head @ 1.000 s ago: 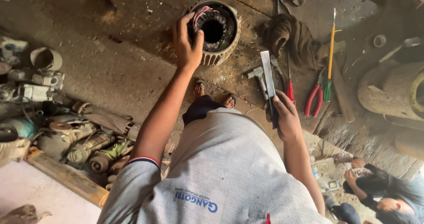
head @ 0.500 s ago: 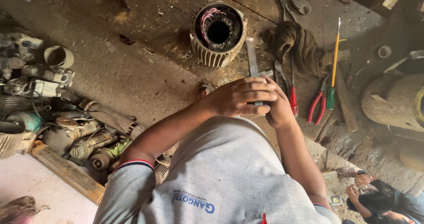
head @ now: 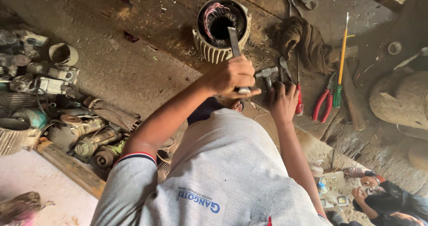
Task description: The person uses a hammer and chisel to repeatedly strike and pry copper windings from a motor stator on a workbench. The person removes loosened wire coils by hand and places them aside, continuing to chip away at the remaining windings.
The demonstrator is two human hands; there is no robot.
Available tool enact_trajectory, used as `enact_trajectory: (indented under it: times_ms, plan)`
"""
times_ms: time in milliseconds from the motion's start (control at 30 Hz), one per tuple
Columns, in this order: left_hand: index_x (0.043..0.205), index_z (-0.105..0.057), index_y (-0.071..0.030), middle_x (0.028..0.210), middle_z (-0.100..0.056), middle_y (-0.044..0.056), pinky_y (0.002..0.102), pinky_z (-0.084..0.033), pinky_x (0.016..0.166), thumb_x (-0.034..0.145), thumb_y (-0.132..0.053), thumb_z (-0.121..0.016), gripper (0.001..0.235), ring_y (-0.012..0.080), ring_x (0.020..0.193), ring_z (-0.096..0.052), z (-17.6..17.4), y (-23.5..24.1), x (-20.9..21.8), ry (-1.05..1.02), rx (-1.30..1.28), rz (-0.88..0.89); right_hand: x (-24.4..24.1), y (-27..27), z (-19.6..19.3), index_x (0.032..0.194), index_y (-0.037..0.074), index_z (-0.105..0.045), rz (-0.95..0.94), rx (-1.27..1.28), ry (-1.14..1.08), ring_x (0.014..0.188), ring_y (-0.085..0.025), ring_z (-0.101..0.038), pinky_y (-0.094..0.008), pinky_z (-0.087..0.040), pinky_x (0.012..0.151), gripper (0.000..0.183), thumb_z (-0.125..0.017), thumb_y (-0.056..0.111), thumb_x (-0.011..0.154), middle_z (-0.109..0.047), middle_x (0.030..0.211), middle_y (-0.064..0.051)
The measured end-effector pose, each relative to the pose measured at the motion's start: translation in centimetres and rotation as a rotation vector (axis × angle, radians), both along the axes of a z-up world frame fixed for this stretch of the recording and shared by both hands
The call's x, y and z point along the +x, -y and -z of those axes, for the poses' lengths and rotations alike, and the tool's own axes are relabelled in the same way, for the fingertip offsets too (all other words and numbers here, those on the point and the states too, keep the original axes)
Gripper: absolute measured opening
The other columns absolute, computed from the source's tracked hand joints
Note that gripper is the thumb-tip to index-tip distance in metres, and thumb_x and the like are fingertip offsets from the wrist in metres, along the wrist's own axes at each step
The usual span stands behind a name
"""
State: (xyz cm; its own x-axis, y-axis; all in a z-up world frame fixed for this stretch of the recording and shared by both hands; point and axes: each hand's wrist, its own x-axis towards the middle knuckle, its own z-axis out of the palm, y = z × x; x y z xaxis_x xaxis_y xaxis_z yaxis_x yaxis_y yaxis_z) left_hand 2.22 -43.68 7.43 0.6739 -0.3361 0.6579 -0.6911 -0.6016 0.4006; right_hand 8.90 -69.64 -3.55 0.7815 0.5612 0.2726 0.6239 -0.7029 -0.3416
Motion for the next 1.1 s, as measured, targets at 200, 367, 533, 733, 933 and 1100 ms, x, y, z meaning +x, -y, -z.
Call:
enact_trajectory:
  times_ms: [200, 367, 533, 733, 933, 1100]
  plan:
    - [0.072, -0.061, -0.014, 0.078, -0.059, 0.001, 0.036, -0.050, 0.073, 0.098, -0.032, -0.080, 0.037, 0.0164, 0.075, -0.058, 2.0, -1.8, 1.3, 0.058, -0.014, -0.081, -0.3, 0.2, 1.4, 0.117, 0.010, -0.069, 0.096, 0.085, -0.036, 0.111, -0.042, -0.053, -0.052, -0.043, 0.096, 0.018, -0.061, 0.023, 0.107, -0.057, 0.121, -0.019]
    - [0.072, -0.063, -0.012, 0.077, -0.059, 0.001, 0.036, -0.050, 0.072, 0.091, -0.027, -0.085, 0.033, 0.0171, 0.075, -0.058, 2.1, -2.8, 1.3, 0.038, -0.018, -0.120, -0.4, 0.0, 1.2, 0.116, 0.010, -0.069, 0.106, 0.094, -0.021, 0.113, -0.040, -0.054, -0.051, -0.043, 0.097, 0.017, -0.061, 0.023, 0.107, -0.058, 0.121, -0.018]
    - [0.074, -0.064, -0.010, 0.081, -0.061, 0.003, 0.038, -0.053, 0.077, 0.089, -0.023, -0.086, 0.030, 0.0193, 0.081, -0.062, 1.2, -2.6, 0.8, 0.061, -0.010, -0.114, -0.5, -0.1, 1.1, 0.116, 0.010, -0.070, 0.100, 0.098, -0.001, 0.112, -0.040, -0.054, -0.051, -0.043, 0.098, 0.017, -0.062, 0.021, 0.106, -0.058, 0.119, -0.018]
    - [0.073, -0.064, -0.009, 0.081, -0.061, 0.004, 0.038, -0.052, 0.076, 0.088, -0.023, -0.087, 0.030, 0.0207, 0.080, -0.063, 0.3, -2.7, 0.5, 0.061, -0.017, -0.134, -0.5, -0.1, 1.0, 0.115, 0.010, -0.070, 0.092, 0.103, 0.000, 0.111, -0.039, -0.055, -0.050, -0.044, 0.097, 0.016, -0.063, 0.020, 0.105, -0.059, 0.119, -0.016]
    - [0.071, -0.061, -0.010, 0.079, -0.060, 0.003, 0.039, -0.053, 0.077, 0.088, -0.023, -0.086, 0.033, 0.0201, 0.078, -0.062, 0.1, -3.0, 0.3, 0.075, -0.004, -0.146, -0.4, -0.3, 0.8, 0.114, 0.010, -0.070, 0.103, 0.104, 0.006, 0.111, -0.040, -0.055, -0.050, -0.044, 0.096, 0.016, -0.063, 0.020, 0.105, -0.059, 0.119, -0.017]
    - [0.072, -0.062, -0.012, 0.079, -0.062, 0.003, 0.038, -0.054, 0.077, 0.091, -0.025, -0.084, 0.032, 0.0192, 0.080, -0.063, 0.7, -3.5, 0.2, 0.106, 0.004, -0.142, -0.5, -0.2, 0.7, 0.113, 0.010, -0.070, 0.104, 0.108, 0.014, 0.112, -0.040, -0.055, -0.050, -0.044, 0.097, 0.015, -0.063, 0.020, 0.105, -0.059, 0.119, -0.017]
